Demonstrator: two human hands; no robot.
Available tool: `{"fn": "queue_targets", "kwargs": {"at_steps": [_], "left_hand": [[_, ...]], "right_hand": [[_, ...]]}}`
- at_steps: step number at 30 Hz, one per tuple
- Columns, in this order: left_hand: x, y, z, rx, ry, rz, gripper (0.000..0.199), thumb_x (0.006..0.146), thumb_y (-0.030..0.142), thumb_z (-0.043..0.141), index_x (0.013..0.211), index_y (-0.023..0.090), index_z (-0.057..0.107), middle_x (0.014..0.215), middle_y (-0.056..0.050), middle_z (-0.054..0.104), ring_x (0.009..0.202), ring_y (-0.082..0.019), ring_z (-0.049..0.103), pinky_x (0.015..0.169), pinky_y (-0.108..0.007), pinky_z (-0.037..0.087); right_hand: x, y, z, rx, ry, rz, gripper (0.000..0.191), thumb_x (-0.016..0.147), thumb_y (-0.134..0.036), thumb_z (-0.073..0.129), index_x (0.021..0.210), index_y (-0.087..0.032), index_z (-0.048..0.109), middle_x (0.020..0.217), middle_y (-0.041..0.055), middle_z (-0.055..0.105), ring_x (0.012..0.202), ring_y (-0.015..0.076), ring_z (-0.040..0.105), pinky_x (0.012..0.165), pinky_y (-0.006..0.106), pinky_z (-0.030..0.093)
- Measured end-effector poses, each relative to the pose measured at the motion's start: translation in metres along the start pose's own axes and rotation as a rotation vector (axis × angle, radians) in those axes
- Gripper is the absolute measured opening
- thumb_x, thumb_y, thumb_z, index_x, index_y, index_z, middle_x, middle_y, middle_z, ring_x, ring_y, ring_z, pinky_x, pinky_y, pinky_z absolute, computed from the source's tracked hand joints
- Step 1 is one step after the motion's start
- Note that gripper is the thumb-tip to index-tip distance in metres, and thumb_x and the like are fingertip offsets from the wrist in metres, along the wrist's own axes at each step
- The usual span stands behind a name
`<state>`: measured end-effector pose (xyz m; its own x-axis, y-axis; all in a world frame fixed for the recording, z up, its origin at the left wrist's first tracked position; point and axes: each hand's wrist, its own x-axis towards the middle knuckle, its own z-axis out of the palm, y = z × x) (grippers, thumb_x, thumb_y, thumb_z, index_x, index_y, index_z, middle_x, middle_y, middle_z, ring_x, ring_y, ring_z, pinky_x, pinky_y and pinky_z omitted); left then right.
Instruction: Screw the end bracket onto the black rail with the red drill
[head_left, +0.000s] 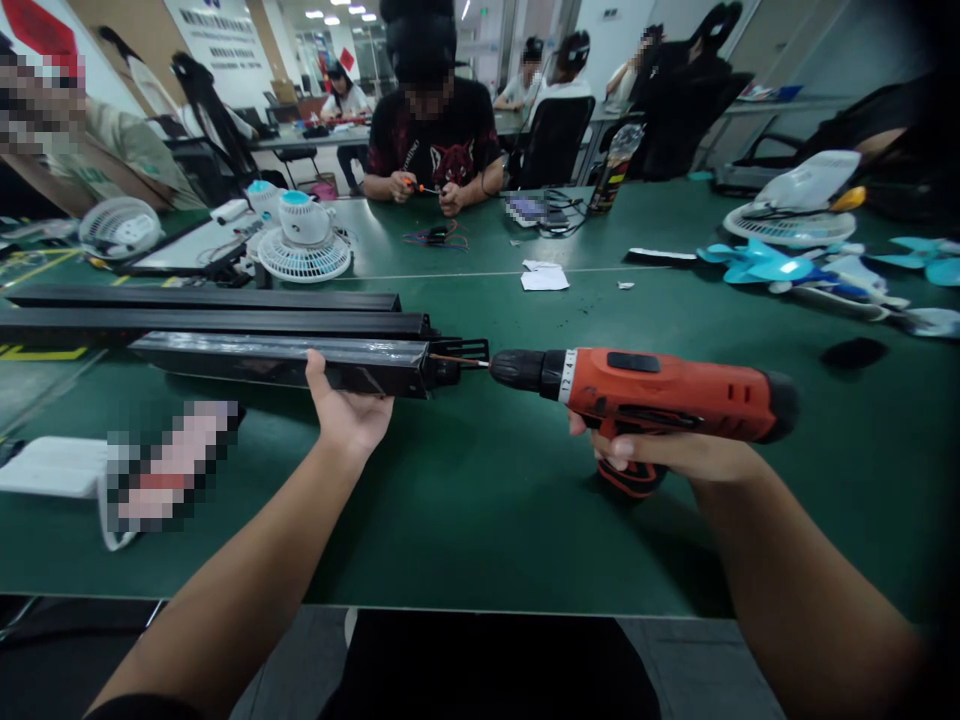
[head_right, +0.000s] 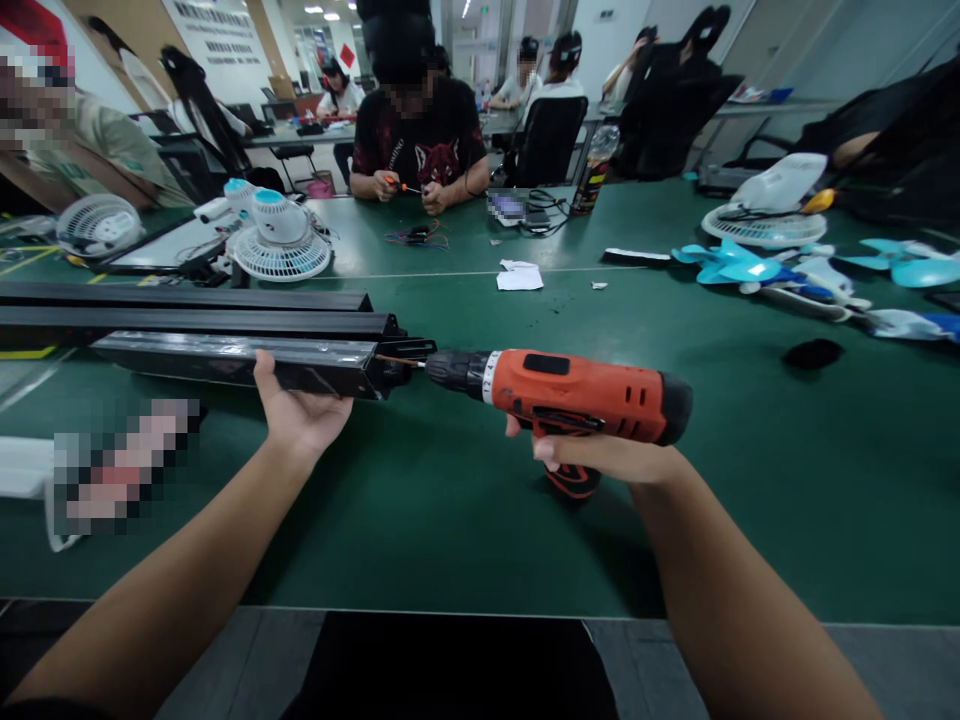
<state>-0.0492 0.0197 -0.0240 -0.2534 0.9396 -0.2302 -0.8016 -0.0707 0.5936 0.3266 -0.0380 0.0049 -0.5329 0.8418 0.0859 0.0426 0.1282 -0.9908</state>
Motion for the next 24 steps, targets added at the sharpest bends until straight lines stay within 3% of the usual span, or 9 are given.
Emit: {"fn": "queue_targets", "kwargs": {"at_steps": [6,13,24], "left_hand": [[0.0009,0.0022,-0.0074,0.02,-0.076,-0.009,0.073,0.104,0.08,0.07,0.156,0.029,0.073,0.124,-0.006,0.091,0.117,-0.027,0.084,0.105,-0.036,0.067],[-0.0001,0.0032,-0.0069,0.007,-0.079,-0.025,0.071,0.105,0.08,0.067,0.154,0.029,0.074,0.122,-0.006,0.09,0.117,-0.026,0.083,0.103,-0.037,0.066],[0.0042,0.0026,-0.0104,0.011,-0.084,-0.051,0.074,0.105,0.083,0.066,0.155,0.03,0.073,0.129,-0.007,0.09,0.123,-0.028,0.084,0.106,-0.039,0.066]], "right_hand": [[-0.0003,-0.0032,0.002,0.016,-0.006,0.003,0.033,0.097,-0.046,0.096,0.117,-0.021,0.087,0.069,-0.0033,0.066,0.06,0.0143,0.065,0.059,0.025,0.065],[-0.0012,-0.0075,0.0023,-0.004,0.0,-0.02,0.029,0.099,-0.043,0.094,0.118,-0.023,0.088,0.069,-0.0015,0.069,0.06,0.0156,0.065,0.052,0.024,0.059],[-0.0009,-0.0034,0.0031,0.001,0.004,-0.013,0.032,0.097,-0.048,0.096,0.116,-0.024,0.087,0.069,-0.0029,0.067,0.059,0.0146,0.063,0.058,0.027,0.065]]}}
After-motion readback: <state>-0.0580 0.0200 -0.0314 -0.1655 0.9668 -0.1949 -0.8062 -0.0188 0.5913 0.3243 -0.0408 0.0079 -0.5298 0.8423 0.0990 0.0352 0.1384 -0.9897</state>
